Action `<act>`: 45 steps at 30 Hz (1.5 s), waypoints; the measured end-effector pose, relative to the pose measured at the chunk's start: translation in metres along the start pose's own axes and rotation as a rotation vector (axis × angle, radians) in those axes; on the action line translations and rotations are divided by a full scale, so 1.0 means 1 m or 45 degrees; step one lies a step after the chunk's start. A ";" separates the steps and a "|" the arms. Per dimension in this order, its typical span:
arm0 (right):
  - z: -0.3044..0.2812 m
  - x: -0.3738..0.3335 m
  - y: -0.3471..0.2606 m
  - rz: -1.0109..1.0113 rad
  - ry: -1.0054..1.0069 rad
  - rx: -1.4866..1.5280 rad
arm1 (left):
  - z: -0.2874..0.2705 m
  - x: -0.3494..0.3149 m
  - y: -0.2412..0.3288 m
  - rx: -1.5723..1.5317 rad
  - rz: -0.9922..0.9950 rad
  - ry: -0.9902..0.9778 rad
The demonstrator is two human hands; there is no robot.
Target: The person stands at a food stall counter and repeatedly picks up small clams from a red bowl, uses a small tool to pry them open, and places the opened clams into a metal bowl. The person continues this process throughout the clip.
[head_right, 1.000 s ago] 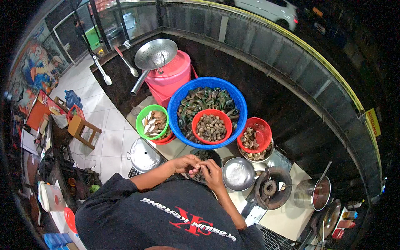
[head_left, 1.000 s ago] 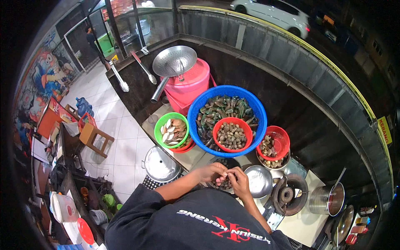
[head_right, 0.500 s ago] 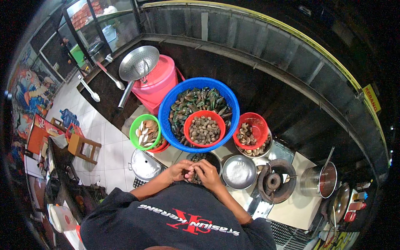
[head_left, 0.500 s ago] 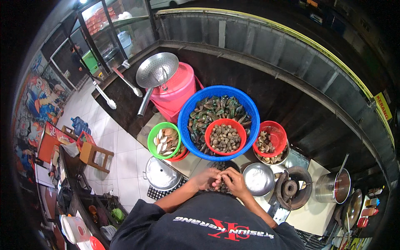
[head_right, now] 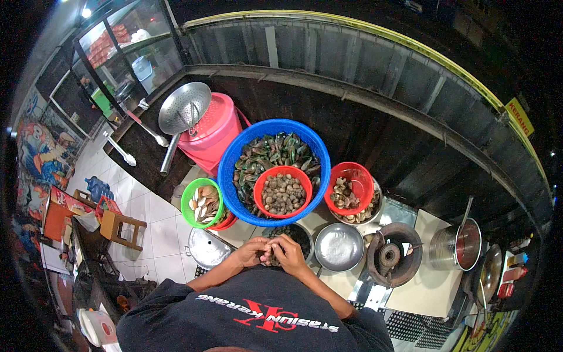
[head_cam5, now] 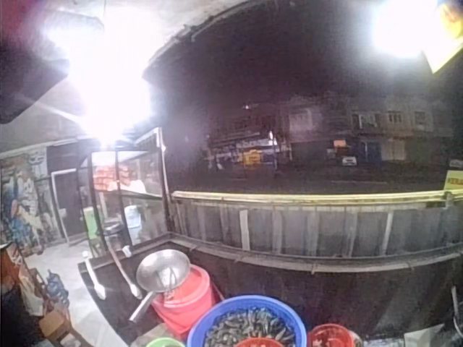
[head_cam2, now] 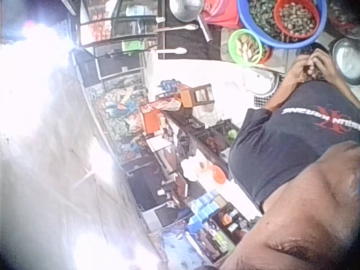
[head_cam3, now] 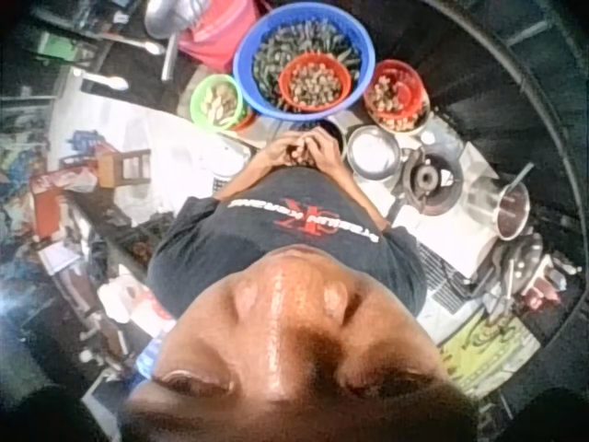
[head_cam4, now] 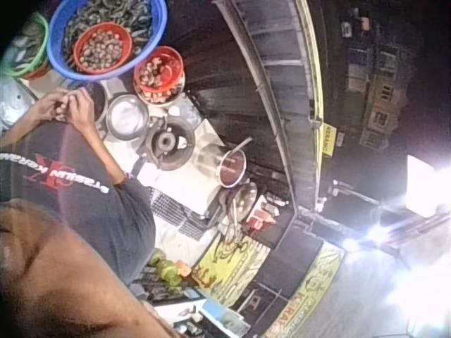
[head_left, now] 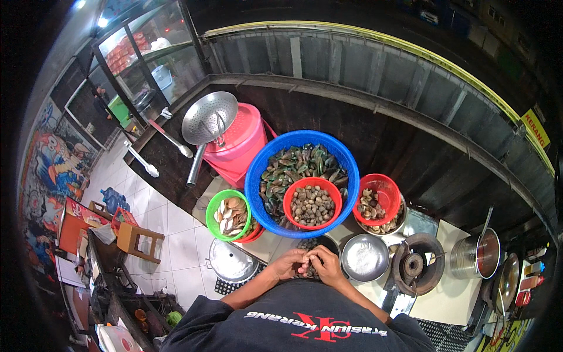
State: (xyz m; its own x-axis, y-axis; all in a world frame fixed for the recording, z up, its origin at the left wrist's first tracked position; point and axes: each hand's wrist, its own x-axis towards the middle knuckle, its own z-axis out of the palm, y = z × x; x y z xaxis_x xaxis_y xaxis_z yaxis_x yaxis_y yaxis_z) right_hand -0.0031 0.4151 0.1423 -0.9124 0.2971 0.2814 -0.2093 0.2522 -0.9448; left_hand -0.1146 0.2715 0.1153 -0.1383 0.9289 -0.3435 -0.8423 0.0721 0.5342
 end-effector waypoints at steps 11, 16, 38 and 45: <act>0.000 0.000 0.002 0.110 -0.033 0.081 | -0.004 0.003 -0.004 0.008 0.037 -0.044; -0.004 0.002 -0.006 0.050 -0.082 0.056 | -0.001 0.001 0.001 -0.064 0.006 -0.105; -0.001 -0.008 -0.012 0.050 -0.088 0.064 | 0.009 -0.011 -0.014 0.044 0.101 -0.032; -0.012 -0.012 -0.020 0.082 -0.216 0.041 | 0.005 -0.007 -0.017 0.002 0.032 -0.135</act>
State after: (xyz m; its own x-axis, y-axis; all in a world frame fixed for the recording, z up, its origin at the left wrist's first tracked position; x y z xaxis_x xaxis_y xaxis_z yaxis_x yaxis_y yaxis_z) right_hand 0.0163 0.4178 0.1604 -0.9699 0.1516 0.1904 -0.1572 0.2070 -0.9656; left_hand -0.0966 0.2660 0.1124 -0.1033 0.9636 -0.2466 -0.8384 0.0490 0.5428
